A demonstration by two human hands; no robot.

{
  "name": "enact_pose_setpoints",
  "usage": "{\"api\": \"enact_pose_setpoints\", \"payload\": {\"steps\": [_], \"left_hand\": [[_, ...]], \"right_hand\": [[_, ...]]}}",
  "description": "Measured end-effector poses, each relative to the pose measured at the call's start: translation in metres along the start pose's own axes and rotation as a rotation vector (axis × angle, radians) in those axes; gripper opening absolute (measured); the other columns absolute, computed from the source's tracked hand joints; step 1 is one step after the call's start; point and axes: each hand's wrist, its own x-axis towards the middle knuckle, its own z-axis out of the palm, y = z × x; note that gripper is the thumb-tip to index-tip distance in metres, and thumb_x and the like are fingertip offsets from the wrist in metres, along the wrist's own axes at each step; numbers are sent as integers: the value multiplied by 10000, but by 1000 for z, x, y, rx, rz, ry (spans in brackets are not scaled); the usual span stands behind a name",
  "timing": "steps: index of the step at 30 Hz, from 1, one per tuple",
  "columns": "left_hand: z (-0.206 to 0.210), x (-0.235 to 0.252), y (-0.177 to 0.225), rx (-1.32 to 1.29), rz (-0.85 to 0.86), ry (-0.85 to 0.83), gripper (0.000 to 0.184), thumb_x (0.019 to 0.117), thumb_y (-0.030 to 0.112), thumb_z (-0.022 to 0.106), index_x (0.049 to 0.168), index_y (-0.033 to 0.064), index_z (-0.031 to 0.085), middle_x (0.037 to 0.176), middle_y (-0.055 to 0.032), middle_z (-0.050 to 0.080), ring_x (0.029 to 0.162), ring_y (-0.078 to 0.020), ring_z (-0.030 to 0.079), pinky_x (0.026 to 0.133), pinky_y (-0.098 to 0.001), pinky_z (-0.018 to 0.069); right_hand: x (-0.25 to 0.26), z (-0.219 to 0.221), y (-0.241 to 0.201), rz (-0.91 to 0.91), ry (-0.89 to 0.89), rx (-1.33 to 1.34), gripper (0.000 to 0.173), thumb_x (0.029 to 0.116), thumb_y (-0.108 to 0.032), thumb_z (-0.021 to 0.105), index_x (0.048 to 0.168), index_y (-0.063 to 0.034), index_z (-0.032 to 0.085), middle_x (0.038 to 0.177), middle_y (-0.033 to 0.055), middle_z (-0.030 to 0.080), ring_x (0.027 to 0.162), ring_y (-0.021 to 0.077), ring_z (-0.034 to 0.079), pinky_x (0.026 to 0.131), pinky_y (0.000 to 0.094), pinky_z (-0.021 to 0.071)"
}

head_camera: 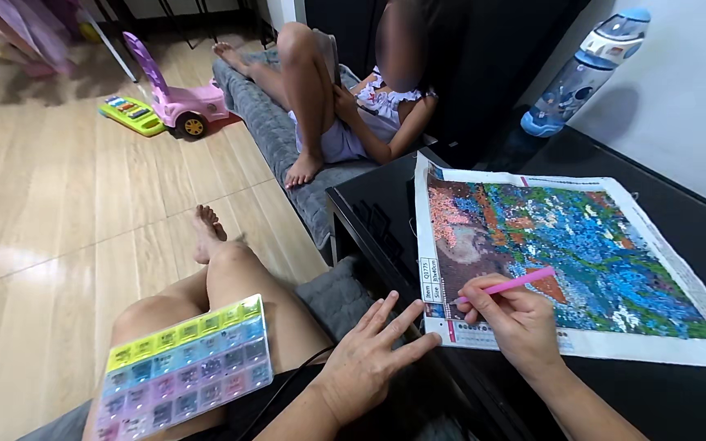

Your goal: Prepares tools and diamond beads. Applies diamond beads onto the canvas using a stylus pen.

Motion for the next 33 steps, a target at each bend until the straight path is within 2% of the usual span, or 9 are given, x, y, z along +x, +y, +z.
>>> {"api": "enact_pose_setpoints", "payload": {"steps": [6,11,18,23,28,33], "left_hand": [[0,0,0,1,-3,0,713,768,-101,603,1372,277,639,1476,-160,565,1366,-428,524,1095,-513,472],[-1,0,0,-3,-2,0,711,768,-106,599,1370,269,642,1478,-158,563,1365,-426,525,1096,-517,472],[0,0,0,8,0,0,713,768,-99,598,1372,277,637,1473,-153,569,1372,-416,521,1098,-512,469],[0,0,-1,-2,1,-2,710,774,-99,594,1376,275,636,1474,-159,566,1374,-422,517,1106,-514,462],[1,-1,-1,-8,1,6,714,768,-105,591,1373,273,637,1476,-155,565,1369,-419,522,1105,-511,464],[1,-1,-1,-2,1,11,692,787,-90,583,1373,276,633,1475,-160,565,1367,-423,525,1101,-513,466]], "right_hand": [[0,0,-1,-7,15,-29,123,971,-207,654,892,-141,721,812,-93,696,621,-9,652,565,153,583],[-1,-5,-8,-35,20,-14,150,1002,-296,629,896,-222,706,790,-121,685,608,-21,641,536,149,568],[-4,-4,-4,-88,-165,-52,252,995,-297,612,814,-137,682,738,-88,642,611,-60,598,555,102,525],[-5,-2,-3,-89,-175,-33,238,993,-285,621,821,-136,692,751,-84,657,623,-57,605,564,107,530],[-5,-2,-4,-39,-152,68,183,1001,-305,639,892,-183,720,801,-82,694,625,-7,651,565,151,576],[-4,-4,-4,-54,-146,21,209,1000,-304,628,860,-170,706,767,-89,671,616,-30,627,560,129,554]]}}
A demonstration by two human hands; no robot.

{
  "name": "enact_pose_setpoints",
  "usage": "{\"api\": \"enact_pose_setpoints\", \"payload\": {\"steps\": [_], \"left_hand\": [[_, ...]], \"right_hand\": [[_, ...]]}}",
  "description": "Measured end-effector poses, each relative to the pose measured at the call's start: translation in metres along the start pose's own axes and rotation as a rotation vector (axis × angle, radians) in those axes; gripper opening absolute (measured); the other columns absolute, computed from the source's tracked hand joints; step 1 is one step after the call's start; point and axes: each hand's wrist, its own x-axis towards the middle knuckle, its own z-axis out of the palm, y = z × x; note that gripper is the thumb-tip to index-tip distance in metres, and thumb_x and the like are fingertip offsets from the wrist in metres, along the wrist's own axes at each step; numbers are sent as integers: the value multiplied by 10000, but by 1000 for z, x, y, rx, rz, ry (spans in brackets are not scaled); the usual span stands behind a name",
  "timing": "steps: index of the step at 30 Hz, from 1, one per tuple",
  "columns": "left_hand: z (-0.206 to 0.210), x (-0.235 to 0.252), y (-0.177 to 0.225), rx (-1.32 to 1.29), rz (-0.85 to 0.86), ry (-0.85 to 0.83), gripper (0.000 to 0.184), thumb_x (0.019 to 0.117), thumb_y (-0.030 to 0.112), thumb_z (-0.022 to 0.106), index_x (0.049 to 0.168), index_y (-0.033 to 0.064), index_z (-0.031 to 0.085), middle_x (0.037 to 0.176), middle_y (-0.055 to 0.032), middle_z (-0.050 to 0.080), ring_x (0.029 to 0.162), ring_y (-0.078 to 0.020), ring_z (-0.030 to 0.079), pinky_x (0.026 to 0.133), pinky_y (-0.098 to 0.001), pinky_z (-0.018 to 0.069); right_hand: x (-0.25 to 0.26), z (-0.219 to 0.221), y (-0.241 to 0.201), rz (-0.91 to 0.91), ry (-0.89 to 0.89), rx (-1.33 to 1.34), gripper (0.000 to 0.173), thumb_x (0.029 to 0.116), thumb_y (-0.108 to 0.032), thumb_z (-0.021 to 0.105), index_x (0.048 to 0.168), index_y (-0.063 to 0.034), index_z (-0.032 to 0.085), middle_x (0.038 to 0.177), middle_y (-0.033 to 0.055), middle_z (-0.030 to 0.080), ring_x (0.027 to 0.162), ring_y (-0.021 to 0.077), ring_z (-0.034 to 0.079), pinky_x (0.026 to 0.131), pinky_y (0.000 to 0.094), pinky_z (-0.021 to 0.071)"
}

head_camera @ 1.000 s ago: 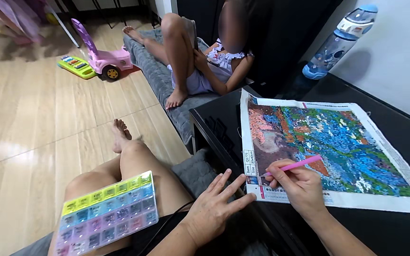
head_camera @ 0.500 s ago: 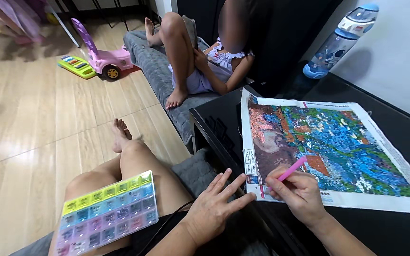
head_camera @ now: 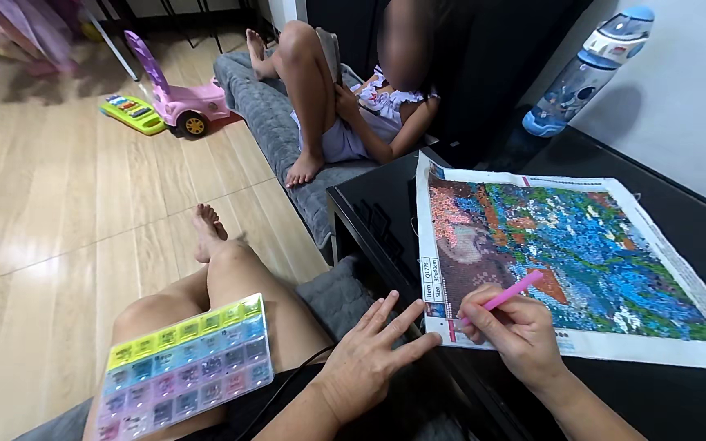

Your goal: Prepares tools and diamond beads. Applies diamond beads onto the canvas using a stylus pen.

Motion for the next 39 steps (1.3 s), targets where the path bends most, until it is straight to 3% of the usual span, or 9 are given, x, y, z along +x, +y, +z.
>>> {"api": "enact_pose_setpoints", "payload": {"steps": [4,10,39], "left_hand": [[-1,0,0,-11,-7,-10,707,782,-94,588,1381,280,627,1483,-158,559,1378,-424,513,1108,-518,459],[0,0,0,-4,-2,-8,717,771,-97,593,1380,278,624,1485,-155,557,1376,-419,516,1111,-512,457],[1,-1,0,-11,-9,-17,743,746,-125,602,1375,270,633,1487,-156,556,1363,-431,525,1090,-524,474]], "right_hand": [[-1,0,2,-43,-31,-67,252,1005,-301,616,831,-134,686,751,-77,653,623,-47,606,568,114,533],[-1,2,0,0,-30,24,211,1002,-302,632,871,-158,712,777,-84,683,623,-23,642,570,139,568],[-2,6,0,-36,-49,-1,230,1004,-288,633,857,-130,714,785,-74,678,650,-37,631,593,118,551]]}}
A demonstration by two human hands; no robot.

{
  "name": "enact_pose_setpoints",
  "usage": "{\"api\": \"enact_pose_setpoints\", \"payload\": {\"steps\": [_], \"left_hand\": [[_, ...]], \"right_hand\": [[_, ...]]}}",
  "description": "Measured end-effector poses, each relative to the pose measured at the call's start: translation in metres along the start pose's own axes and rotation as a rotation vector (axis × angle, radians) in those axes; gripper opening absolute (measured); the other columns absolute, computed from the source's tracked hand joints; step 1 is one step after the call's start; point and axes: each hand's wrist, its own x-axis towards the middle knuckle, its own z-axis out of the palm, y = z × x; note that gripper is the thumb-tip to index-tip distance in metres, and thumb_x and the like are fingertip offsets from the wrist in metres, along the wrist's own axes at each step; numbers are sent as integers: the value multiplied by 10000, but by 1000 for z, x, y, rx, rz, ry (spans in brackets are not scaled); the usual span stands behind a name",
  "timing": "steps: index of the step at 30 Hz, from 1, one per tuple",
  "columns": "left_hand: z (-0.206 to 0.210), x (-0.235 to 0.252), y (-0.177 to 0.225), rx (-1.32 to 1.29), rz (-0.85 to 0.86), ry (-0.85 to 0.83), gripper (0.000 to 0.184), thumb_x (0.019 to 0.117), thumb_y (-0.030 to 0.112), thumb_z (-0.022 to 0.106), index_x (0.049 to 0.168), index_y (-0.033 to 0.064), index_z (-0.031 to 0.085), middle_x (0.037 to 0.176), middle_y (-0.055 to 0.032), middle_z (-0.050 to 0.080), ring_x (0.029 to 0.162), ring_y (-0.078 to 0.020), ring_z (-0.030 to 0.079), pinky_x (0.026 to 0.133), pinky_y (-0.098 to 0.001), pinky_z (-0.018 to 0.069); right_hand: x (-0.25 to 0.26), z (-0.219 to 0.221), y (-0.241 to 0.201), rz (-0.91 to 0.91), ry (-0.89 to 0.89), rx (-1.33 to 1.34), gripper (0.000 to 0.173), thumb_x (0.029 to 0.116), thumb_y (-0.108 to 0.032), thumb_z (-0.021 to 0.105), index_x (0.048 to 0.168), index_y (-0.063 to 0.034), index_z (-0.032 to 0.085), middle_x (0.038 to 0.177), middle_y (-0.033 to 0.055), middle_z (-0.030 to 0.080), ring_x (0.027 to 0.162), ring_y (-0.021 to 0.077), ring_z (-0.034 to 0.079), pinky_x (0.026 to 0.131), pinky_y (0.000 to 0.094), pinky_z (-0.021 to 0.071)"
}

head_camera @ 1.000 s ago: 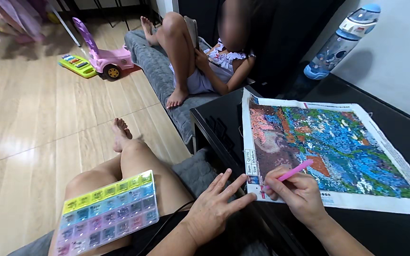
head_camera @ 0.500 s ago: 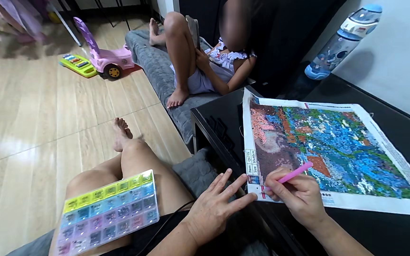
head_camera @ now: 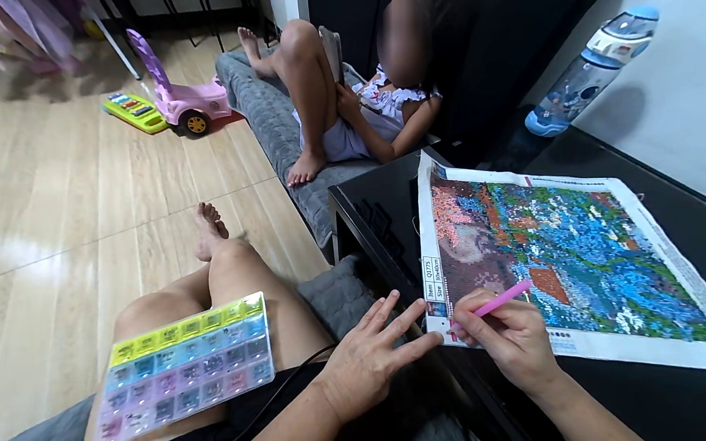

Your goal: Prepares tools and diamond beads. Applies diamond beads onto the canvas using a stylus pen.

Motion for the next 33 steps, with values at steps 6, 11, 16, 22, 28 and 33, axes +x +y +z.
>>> {"api": "enact_pose_setpoints", "payload": {"steps": [6,11,16,22,28,33], "left_hand": [[0,0,0,12,1,3,745,749,-117,600,1383,275,625,1492,-154,551,1366,-428,523,1092,-520,472],[0,0,0,8,-1,-2,744,755,-118,600,1383,280,624,1492,-149,552,1370,-429,519,1097,-521,468],[-1,1,0,15,-1,-5,732,764,-108,600,1383,284,626,1482,-151,561,1364,-428,525,1088,-525,475],[-1,1,-1,5,1,-2,713,779,-104,594,1379,279,630,1480,-152,564,1368,-426,523,1089,-527,474],[-1,0,-1,6,1,-7,727,768,-108,597,1381,281,630,1477,-151,566,1370,-424,521,1093,-526,472],[-2,1,-1,8,6,-9,728,764,-107,601,1381,279,630,1479,-153,563,1368,-426,522,1092,-523,473]], "right_hand": [[1,1,-1,-6,-7,6,225,1003,-285,636,857,-131,710,783,-72,678,655,-36,633,600,117,552],[-1,3,-4,52,28,-21,207,985,-263,639,849,-123,708,766,-79,673,625,-47,622,572,115,549],[-1,4,-7,140,52,-10,176,973,-256,645,862,-136,707,732,-96,673,585,-41,625,538,125,551],[-1,5,-5,122,53,12,177,977,-266,656,867,-139,709,731,-88,673,581,-28,627,537,134,556],[-2,7,-7,131,57,39,165,972,-251,664,865,-132,705,724,-87,676,591,-19,645,552,147,573],[-2,7,-6,127,77,4,166,970,-252,665,867,-128,705,732,-85,678,585,-22,640,544,143,569]]}}
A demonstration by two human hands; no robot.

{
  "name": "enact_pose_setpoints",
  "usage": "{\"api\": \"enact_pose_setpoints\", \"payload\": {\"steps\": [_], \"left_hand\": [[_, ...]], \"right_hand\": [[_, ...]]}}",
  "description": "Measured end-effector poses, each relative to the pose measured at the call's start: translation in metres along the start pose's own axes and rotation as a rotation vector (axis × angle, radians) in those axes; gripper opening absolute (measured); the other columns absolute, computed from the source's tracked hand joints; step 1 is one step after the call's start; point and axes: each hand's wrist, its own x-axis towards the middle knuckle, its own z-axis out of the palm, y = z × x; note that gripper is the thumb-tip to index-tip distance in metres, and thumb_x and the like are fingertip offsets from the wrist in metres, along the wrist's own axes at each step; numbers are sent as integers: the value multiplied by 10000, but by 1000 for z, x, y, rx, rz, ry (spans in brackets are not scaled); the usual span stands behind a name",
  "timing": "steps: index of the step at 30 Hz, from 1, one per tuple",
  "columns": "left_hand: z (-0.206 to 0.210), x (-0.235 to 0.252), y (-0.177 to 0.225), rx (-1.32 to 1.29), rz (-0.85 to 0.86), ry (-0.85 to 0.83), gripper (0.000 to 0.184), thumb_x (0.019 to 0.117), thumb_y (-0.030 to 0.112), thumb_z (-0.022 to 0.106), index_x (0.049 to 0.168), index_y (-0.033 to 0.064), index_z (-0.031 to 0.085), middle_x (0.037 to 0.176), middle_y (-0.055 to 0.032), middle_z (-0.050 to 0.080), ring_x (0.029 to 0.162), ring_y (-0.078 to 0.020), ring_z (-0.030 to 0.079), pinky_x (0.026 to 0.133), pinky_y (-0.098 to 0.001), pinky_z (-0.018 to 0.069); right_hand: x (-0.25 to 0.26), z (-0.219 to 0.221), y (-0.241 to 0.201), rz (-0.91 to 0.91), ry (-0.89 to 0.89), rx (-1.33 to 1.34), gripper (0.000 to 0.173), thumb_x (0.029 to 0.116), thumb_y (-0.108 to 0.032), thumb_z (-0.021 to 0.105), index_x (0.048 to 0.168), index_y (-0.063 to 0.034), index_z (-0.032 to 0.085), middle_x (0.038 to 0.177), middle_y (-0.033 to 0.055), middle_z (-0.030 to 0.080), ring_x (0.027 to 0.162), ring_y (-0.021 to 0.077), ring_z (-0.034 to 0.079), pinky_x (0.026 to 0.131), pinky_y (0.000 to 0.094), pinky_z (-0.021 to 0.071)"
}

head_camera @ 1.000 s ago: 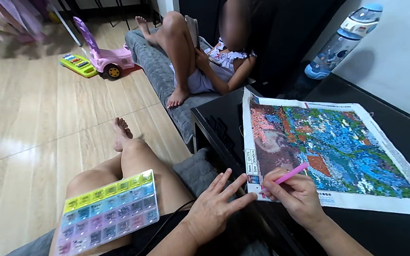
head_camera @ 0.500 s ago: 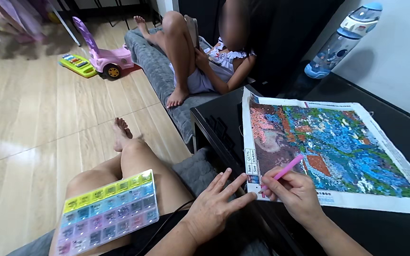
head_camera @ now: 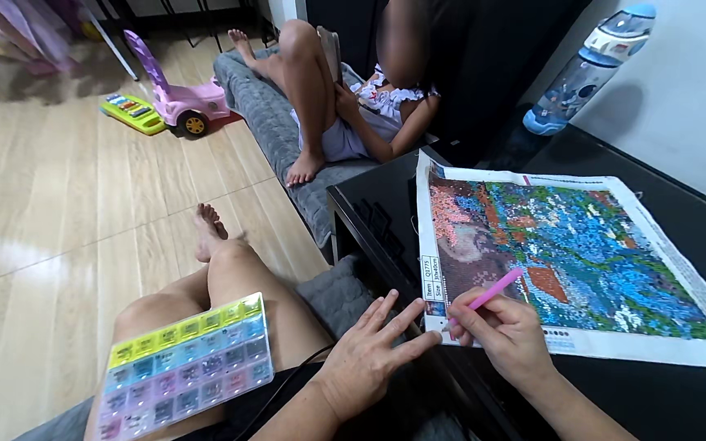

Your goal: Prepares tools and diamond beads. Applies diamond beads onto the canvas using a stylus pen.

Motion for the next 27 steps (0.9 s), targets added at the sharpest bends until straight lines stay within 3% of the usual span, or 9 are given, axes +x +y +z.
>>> {"api": "enact_pose_setpoints", "payload": {"steps": [27], "left_hand": [[1,0,1,3,-8,12,734,753,-111,601,1377,275,631,1484,-151,559,1363,-432,525,1089,-521,474]], "right_hand": [[0,-1,1,-52,-26,21,180,978,-272,669,871,-134,714,783,-78,685,617,-30,636,566,133,566]]}}
